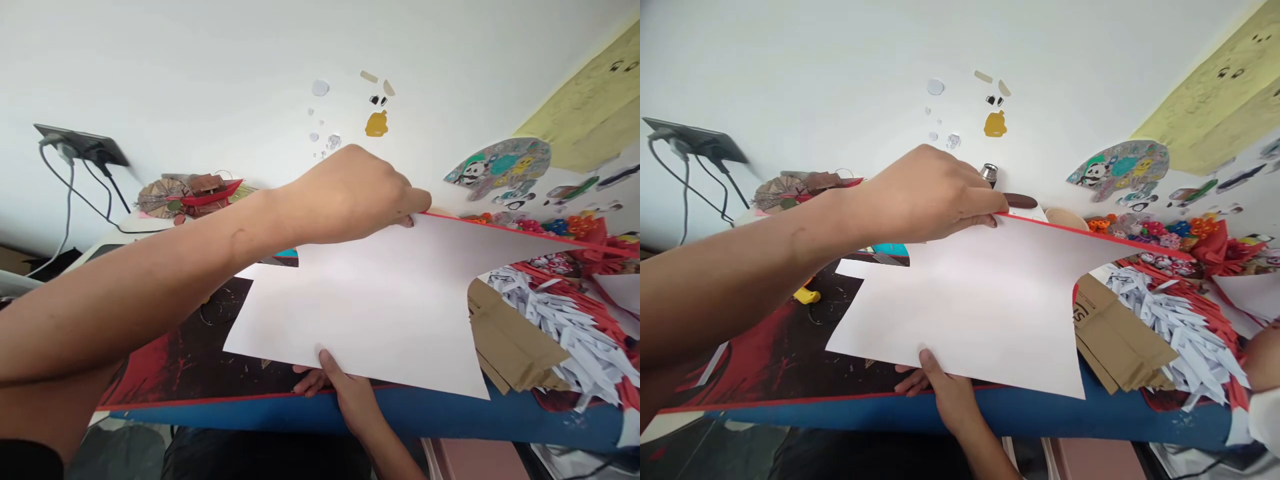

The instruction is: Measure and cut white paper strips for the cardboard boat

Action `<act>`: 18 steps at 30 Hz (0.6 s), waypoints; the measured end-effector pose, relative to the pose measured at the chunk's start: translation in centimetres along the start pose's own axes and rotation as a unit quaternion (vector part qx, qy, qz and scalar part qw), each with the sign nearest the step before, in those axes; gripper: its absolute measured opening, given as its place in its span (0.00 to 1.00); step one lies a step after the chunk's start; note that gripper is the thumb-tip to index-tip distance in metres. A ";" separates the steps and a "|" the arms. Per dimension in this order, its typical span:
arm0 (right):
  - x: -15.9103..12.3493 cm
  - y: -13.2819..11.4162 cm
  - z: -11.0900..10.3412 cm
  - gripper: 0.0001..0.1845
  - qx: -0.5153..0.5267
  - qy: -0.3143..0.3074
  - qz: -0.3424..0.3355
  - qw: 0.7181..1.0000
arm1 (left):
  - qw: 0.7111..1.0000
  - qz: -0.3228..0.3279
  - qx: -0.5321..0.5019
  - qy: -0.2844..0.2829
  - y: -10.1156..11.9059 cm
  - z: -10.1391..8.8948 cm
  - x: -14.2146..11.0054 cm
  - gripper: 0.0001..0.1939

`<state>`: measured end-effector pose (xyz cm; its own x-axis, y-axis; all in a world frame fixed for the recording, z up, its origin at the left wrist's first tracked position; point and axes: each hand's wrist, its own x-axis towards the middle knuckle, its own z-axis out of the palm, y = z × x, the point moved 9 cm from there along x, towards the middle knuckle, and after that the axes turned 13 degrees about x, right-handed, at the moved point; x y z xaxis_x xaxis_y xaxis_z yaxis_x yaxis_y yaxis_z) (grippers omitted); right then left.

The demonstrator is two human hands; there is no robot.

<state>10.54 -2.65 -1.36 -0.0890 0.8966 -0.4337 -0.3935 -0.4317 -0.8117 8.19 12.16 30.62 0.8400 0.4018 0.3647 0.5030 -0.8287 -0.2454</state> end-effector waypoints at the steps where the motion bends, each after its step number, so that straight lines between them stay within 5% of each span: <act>1: 0.1 0.5 0.0 0.43 0.004 0.006 0.001 1.000 | 1.000 0.013 -0.004 0.010 0.4 0.1 0.0 0.18; 3: 0.4 1.0 -0.1 0.42 0.022 0.018 -0.003 1.000 | 0.999 0.045 0.002 0.018 1.7 0.2 -0.1 0.12; 10: -0.5 0.0 -1.0 0.41 0.056 0.013 0.000 0.998 | 0.993 0.114 -0.002 -0.011 5.1 -0.4 0.3 0.16; 15: -2.4 1.2 -0.8 0.36 -0.047 -0.072 0.036 0.996 | 0.995 0.102 0.002 -0.003 4.3 -1.1 1.2 0.17; 18: -2.6 2.3 -0.3 0.24 -0.145 -0.105 0.042 0.983 | 0.994 0.103 -0.012 -0.017 4.2 -2.5 1.6 0.16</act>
<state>10.17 -6.00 -2.23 -0.3091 0.8443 -0.4377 -0.1030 -0.4872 -0.8672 11.19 8.38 32.40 0.9313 0.2358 0.2776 0.3151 -0.9038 -0.2894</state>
